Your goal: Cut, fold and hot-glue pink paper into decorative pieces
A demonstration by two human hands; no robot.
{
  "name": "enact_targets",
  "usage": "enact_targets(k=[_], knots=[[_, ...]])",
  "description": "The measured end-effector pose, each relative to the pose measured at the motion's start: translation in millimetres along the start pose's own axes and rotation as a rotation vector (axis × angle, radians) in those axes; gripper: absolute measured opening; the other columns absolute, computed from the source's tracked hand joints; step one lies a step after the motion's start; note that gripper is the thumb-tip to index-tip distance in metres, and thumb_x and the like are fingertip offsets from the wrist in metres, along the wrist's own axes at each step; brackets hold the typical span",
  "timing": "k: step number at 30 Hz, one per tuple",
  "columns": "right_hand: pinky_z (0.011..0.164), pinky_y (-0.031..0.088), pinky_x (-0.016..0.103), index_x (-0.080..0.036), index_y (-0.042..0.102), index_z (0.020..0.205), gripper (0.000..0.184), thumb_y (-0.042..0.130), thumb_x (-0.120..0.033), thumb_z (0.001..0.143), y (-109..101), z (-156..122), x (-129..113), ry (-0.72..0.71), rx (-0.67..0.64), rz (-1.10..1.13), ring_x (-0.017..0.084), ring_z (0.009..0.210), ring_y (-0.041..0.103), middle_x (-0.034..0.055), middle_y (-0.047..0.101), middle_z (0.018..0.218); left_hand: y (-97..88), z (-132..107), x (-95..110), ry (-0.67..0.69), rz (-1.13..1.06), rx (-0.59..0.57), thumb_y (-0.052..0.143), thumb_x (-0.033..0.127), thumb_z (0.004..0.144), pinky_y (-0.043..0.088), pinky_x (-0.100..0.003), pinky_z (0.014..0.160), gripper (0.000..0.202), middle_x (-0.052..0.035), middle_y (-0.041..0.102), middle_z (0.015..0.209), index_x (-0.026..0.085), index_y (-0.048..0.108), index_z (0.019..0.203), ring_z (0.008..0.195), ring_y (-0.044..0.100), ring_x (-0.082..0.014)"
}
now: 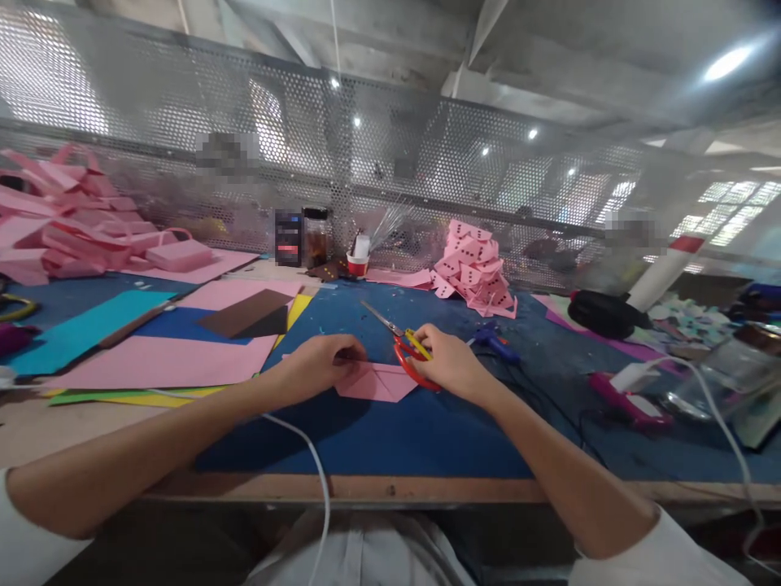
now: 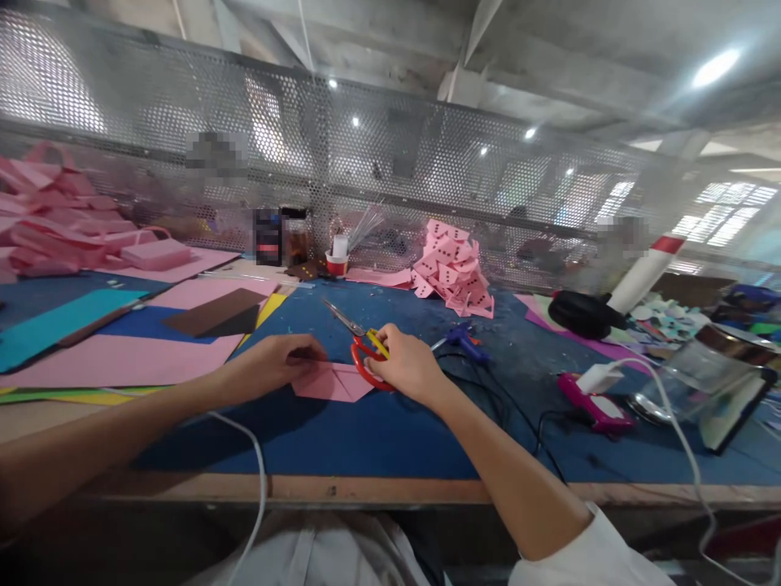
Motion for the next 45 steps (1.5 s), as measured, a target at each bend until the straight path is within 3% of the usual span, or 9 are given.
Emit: enact_targets(k=[4, 7, 9, 15, 19, 22, 26, 33, 45], knots=[[0.073, 0.045, 0.03, -0.024, 0.056, 0.103, 0.029, 0.067, -0.035, 0.078, -6.0, 1.6, 1.1, 0.009, 0.1, 0.076, 0.024, 0.091, 0.067, 0.0045, 0.072, 0.1, -13.0, 16.5, -1.9, 0.029, 0.035, -0.048, 0.057, 0.027, 0.076, 0.045, -0.026, 0.071, 0.022, -0.0013, 0.072, 0.087, 0.023, 0.072, 0.091, 0.08, 0.063, -0.0188], [0.075, 0.046, 0.031, -0.023, 0.055, 0.107, 0.031, 0.064, -0.027, 0.077, -15.6, 0.5, -0.5, -0.018, 0.258, 0.213, 0.021, 0.087, 0.066, 0.0049, 0.07, 0.097, -29.5, 27.2, -12.5, 0.027, -0.03, 0.028, 0.06, 0.031, 0.076, 0.045, -0.027, 0.065, 0.021, -0.0028, 0.071, 0.08, 0.02, 0.072, 0.089, 0.072, 0.062, -0.0188], [0.073, 0.046, 0.03, -0.022, 0.055, 0.107, 0.03, 0.06, -0.022, 0.077, -17.4, -1.4, -3.5, -0.056, 0.274, 0.398, 0.018, 0.081, 0.064, 0.0048, 0.069, 0.096, -41.1, 31.6, -23.0, 0.019, -0.147, 0.088, 0.062, 0.035, 0.076, 0.045, -0.027, 0.065, 0.021, -0.0033, 0.07, 0.077, 0.018, 0.071, 0.086, 0.071, 0.061, -0.0183], [0.052, 0.038, 0.022, -0.021, 0.055, 0.103, 0.032, 0.056, -0.016, 0.071, 4.1, -8.7, -18.4, -0.042, -0.042, 0.77, 0.009, 0.061, 0.05, 0.0046, 0.066, 0.106, -65.9, 29.0, -53.3, -0.137, -0.534, 0.178, 0.075, 0.037, 0.066, 0.045, -0.025, 0.062, 0.032, -0.0031, 0.069, 0.074, 0.015, 0.067, 0.088, 0.067, 0.062, -0.0156], [0.052, 0.038, 0.022, -0.019, 0.058, 0.1, 0.031, 0.056, -0.017, 0.069, 15.9, -13.0, -24.5, -0.01, -0.199, 0.798, 0.009, 0.06, 0.049, 0.0044, 0.066, 0.101, -82.1, 20.5, -44.6, -0.126, -0.642, 0.243, 0.073, 0.038, 0.07, 0.048, -0.027, 0.066, 0.036, -0.0042, 0.07, 0.082, 0.015, 0.067, 0.097, 0.072, 0.064, -0.0158], [0.048, 0.036, 0.022, -0.018, 0.059, 0.102, 0.029, 0.055, -0.023, 0.073, 21.0, -14.5, -23.9, 0.024, -0.287, 0.797, 0.008, 0.054, 0.044, -0.0006, 0.061, 0.082, -91.8, 15.7, -36.2, -0.133, -0.661, 0.325, 0.074, 0.037, 0.069, 0.049, -0.027, 0.069, 0.04, -0.0038, 0.069, 0.084, 0.015, 0.068, 0.102, 0.073, 0.063, -0.015], [0.048, 0.031, 0.021, -0.02, 0.057, 0.087, 0.015, 0.056, -0.033, 0.081, 22.8, -14.2, -20.8, 0.022, -0.296, 0.651, 0.009, 0.051, 0.04, -0.0063, 0.044, 0.062, -93.5, 13.4, -32.7, -0.132, -0.669, 0.347, 0.073, 0.038, 0.07, 0.042, -0.02, 0.054, 0.035, -0.0026, 0.066, 0.075, 0.014, 0.069, 0.096, 0.061, 0.055, -0.0105], [0.052, 0.031, 0.021, -0.02, 0.053, 0.087, 0.006, 0.051, -0.026, 0.085, 20.3, -19.4, -25.9, -0.041, -0.313, 0.525, 0.009, 0.059, 0.042, -0.004, 0.049, 0.07, -86.3, 10.6, -34.2, -0.16, -0.657, 0.312, 0.067, 0.042, 0.078, 0.015, -0.019, 0.035, 0.033, 0.0076, 0.044, 0.048, 0.016, 0.066, 0.099, 0.035, 0.027, -0.0044], [0.053, 0.031, 0.022, -0.02, 0.05, 0.081, 0.019, 0.052, -0.036, 0.091, 22.1, -22.3, -26.5, -0.062, -0.311, 0.507, 0.009, 0.058, 0.041, -0.0047, 0.047, 0.07, -80.7, 9.4, -19.4, -0.069, -0.706, 0.28, 0.069, 0.036, 0.077, 0.036, -0.019, 0.049, 0.028, 0.0004, 0.064, 0.074, 0.016, 0.065, 0.096, 0.056, 0.051, -0.0082]])
Point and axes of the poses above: each hand's wrist, its own z-axis towards the middle knuckle, its own y-axis out of the palm, x = y × z, the point moved 5 cm from there along z, towards the middle knuckle
